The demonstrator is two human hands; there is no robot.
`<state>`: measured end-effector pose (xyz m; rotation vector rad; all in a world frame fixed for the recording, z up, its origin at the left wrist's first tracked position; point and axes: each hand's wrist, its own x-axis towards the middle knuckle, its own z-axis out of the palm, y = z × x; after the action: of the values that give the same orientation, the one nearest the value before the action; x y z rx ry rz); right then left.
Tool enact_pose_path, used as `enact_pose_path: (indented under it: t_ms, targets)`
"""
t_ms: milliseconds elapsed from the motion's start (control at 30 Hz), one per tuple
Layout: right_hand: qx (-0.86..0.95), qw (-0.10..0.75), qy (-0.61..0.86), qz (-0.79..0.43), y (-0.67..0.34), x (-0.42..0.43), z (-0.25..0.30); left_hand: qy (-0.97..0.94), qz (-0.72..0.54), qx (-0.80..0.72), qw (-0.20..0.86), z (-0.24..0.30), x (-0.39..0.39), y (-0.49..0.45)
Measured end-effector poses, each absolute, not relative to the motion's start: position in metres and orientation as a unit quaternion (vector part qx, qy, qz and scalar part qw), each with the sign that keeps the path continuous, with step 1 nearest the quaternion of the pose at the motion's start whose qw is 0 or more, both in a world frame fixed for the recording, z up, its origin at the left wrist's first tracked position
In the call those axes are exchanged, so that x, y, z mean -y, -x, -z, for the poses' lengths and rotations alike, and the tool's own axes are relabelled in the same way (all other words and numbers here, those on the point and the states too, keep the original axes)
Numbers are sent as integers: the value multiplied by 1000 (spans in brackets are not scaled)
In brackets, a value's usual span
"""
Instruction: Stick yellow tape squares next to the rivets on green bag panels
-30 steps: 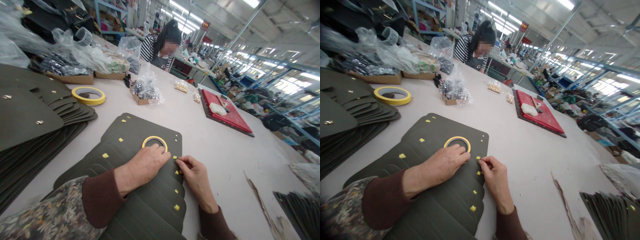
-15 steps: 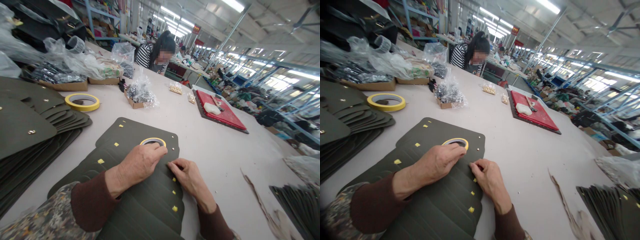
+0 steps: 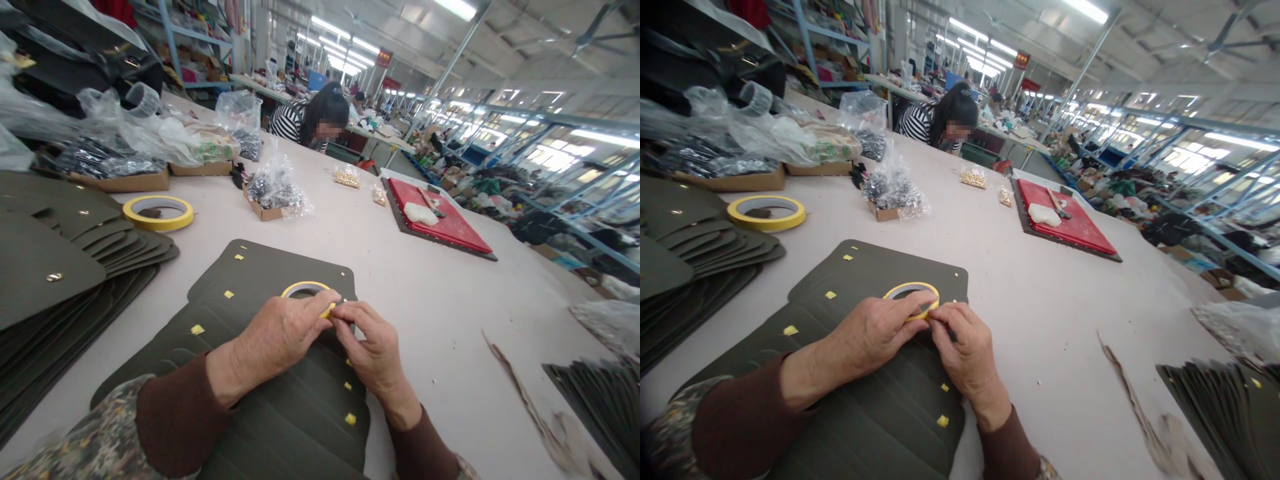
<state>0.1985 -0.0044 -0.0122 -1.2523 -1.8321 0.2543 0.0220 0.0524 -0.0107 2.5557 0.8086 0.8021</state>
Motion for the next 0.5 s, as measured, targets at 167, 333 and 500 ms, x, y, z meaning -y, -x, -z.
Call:
enact_pose_path:
  t_ms: [167,333,500]
  targets:
    - [748,416,516,-24,-198,6,16,-902,-254,-285,199,13,-53,-23]
    - [727,413,548,-6,-197,7,19,-898,-247,-294,214,12,-52,-26]
    - [637,445,613,-144,-191,8,15,-903,-256,-306,157,11,-51,-30]
